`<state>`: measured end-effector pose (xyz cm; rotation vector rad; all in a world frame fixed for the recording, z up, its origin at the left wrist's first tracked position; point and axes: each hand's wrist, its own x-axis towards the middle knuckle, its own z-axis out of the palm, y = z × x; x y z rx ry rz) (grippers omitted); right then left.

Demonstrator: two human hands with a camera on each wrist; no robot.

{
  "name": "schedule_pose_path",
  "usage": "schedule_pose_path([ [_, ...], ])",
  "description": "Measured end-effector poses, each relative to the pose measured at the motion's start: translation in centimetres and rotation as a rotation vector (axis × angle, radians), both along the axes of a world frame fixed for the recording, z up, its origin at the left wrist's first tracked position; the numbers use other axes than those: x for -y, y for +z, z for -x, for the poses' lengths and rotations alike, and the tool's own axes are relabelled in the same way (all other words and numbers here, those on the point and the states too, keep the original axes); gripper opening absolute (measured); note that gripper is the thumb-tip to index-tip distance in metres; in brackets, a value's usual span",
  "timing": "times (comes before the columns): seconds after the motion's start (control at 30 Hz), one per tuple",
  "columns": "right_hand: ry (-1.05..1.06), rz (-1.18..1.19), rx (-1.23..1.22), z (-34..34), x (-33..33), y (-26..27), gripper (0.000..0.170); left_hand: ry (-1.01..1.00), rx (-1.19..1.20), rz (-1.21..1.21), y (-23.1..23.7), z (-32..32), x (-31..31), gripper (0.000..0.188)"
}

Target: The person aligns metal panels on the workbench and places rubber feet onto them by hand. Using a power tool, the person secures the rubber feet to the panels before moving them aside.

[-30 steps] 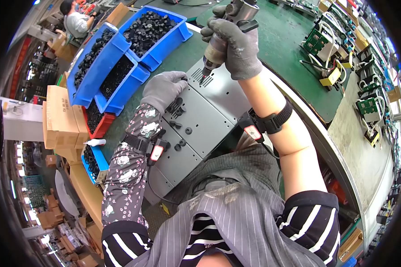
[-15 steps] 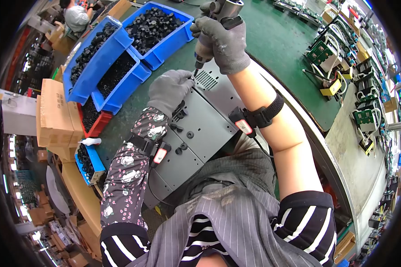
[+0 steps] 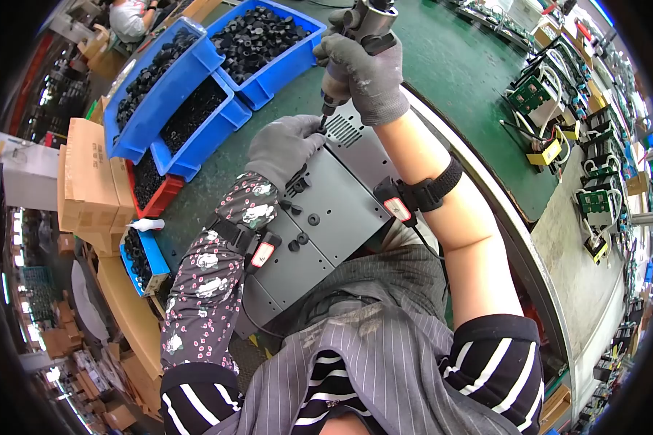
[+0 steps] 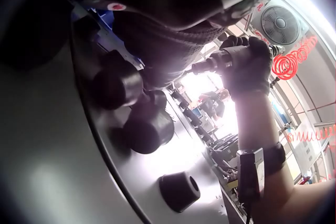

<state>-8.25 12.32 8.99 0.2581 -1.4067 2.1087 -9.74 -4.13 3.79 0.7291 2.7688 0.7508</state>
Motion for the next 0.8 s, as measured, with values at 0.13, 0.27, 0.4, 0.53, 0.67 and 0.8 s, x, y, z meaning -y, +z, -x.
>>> schedule_pose_path([
  [0.13,0.073,-0.090,-0.003,0.4,0.9,-0.1,0.029,0.058,0.064,0.034,0.7,-0.3,-0.6,0.030],
  [0.27,0.066,-0.229,0.042,0.7,1.7,0.0,0.030,0.090,0.011,0.038,0.8,-0.7,-0.7,0.028],
  [0.4,0.117,-0.299,0.101,0.6,2.4,0.5,0.032,0.097,-0.003,0.028,0.3,-0.5,-0.8,0.027],
  [0.53,0.126,-0.406,0.116,1.7,2.7,0.0,0.032,0.095,0.002,0.050,0.2,-0.3,-1.0,0.026],
  [0.67,0.126,-0.468,0.141,2.7,3.0,-0.7,0.033,0.087,0.026,0.079,-0.5,0.4,-1.2,0.026],
  [0.8,0.169,-0.420,0.197,2.7,3.2,-0.3,0.034,0.074,0.035,0.054,-0.4,0.5,-1.2,0.031],
])
